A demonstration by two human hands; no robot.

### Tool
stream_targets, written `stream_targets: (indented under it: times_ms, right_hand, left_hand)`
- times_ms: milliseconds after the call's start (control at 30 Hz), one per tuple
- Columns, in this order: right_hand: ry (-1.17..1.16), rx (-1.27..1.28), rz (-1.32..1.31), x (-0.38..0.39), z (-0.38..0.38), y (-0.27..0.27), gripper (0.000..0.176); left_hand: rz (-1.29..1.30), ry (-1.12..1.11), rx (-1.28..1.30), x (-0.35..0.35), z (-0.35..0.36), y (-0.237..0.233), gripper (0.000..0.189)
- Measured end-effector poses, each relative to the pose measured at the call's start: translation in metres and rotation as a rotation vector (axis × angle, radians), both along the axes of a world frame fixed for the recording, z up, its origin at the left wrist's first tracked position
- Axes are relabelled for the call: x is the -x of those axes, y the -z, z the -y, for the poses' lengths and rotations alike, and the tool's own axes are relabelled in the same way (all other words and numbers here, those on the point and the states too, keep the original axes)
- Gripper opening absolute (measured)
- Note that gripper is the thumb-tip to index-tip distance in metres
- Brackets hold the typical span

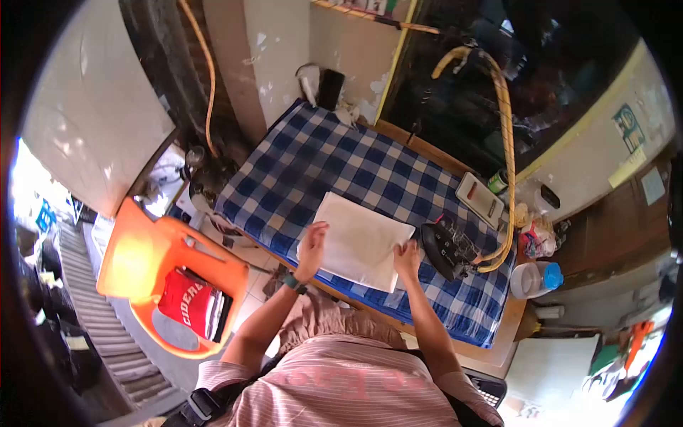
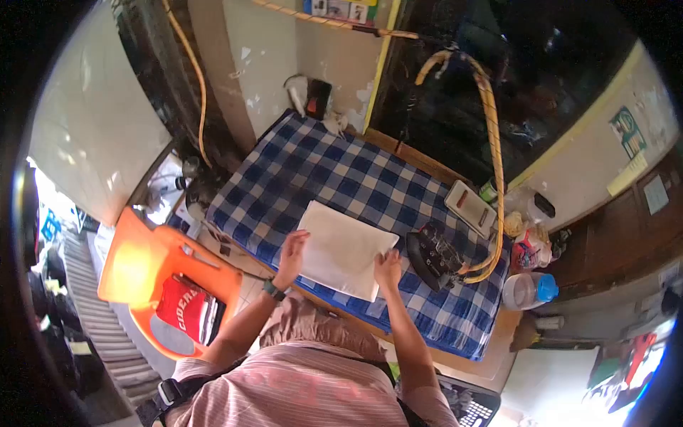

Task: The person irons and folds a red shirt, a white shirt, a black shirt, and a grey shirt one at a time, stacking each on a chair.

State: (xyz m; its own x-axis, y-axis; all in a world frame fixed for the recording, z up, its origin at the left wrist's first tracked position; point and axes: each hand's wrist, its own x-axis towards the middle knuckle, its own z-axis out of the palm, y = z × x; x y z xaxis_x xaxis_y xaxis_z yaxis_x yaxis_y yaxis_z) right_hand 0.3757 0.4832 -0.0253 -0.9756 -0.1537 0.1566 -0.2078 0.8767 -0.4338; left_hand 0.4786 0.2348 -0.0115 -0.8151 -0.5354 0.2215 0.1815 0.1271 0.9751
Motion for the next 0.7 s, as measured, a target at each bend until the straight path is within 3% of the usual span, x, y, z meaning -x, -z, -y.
stream_targets:
  times_ms: [33, 100, 167, 200, 233, 300, 333, 400, 500, 567, 600, 633, 667, 700]
  right_hand:
    - [-0.200, 0.086, -0.298, 0.008, 0.006, -0.004, 0.026]
    - [-0.303, 0.351, -0.121, -0.019, 0.048, -0.149, 0.019]
    - [-0.496, 0.361, -0.244, -0.037, 0.052, -0.221, 0.017]
    - [-0.579, 0.377, -0.344, -0.044, 0.049, -0.241, 0.019]
    - [-0.668, 0.385, -0.447, -0.050, 0.047, -0.260, 0.023]
    - [-0.805, 0.244, -0.374, -0.065, 0.032, -0.294, 0.049]
    - [-0.855, 0.203, -0.461, -0.067, 0.029, -0.298, 0.048]
    - [-0.918, 0.148, -0.542, -0.076, 0.023, -0.289, 0.047]
    - [-1.050, 0.040, -0.309, -0.075, 0.004, -0.246, 0.037]
    - [-0.833, -0.154, 0.509, -0.049, -0.035, -0.226, 0.042]
    - [-0.666, -0.146, 0.236, -0.028, -0.053, -0.208, 0.046]
    - [-0.492, -0.139, -0.039, -0.005, -0.069, -0.198, 0.052]
    - [-0.370, -0.382, -0.231, 0.013, -0.083, -0.203, 0.061]
    - [-0.298, -0.508, -0.112, 0.040, -0.115, -0.175, 0.066]
  left_hand:
    - [0.095, 0.088, -0.015, 0.014, -0.008, 0.001, 0.024]
    - [0.173, 0.223, -0.001, 0.044, -0.021, -0.023, 0.030]
    - [-0.101, 0.523, -0.925, 0.071, -0.021, -0.083, 0.042]
    - [-0.296, 0.911, -1.209, 0.096, -0.004, -0.063, 0.064]
    - [-0.252, 0.759, -1.318, 0.100, -0.003, -0.079, 0.073]
    - [-0.108, 0.679, -1.238, 0.099, -0.004, -0.134, 0.077]
    - [-0.130, 0.837, -1.231, 0.099, -0.003, -0.154, 0.084]
    - [-0.087, 0.813, -1.243, 0.107, 0.003, -0.151, 0.086]
    - [0.001, 0.773, -1.277, 0.114, 0.031, -0.104, 0.085]
    - [0.489, 0.301, -0.753, 0.110, 0.054, -0.048, 0.067]
    - [0.513, 0.289, -0.773, 0.103, 0.061, -0.020, 0.067]
    - [0.507, 0.239, -0.570, 0.096, 0.066, 0.005, 0.056]
    - [0.495, 0.193, -0.363, 0.090, 0.068, 0.018, 0.047]
    - [0.508, 0.188, -0.372, 0.087, 0.064, 0.019, 0.047]
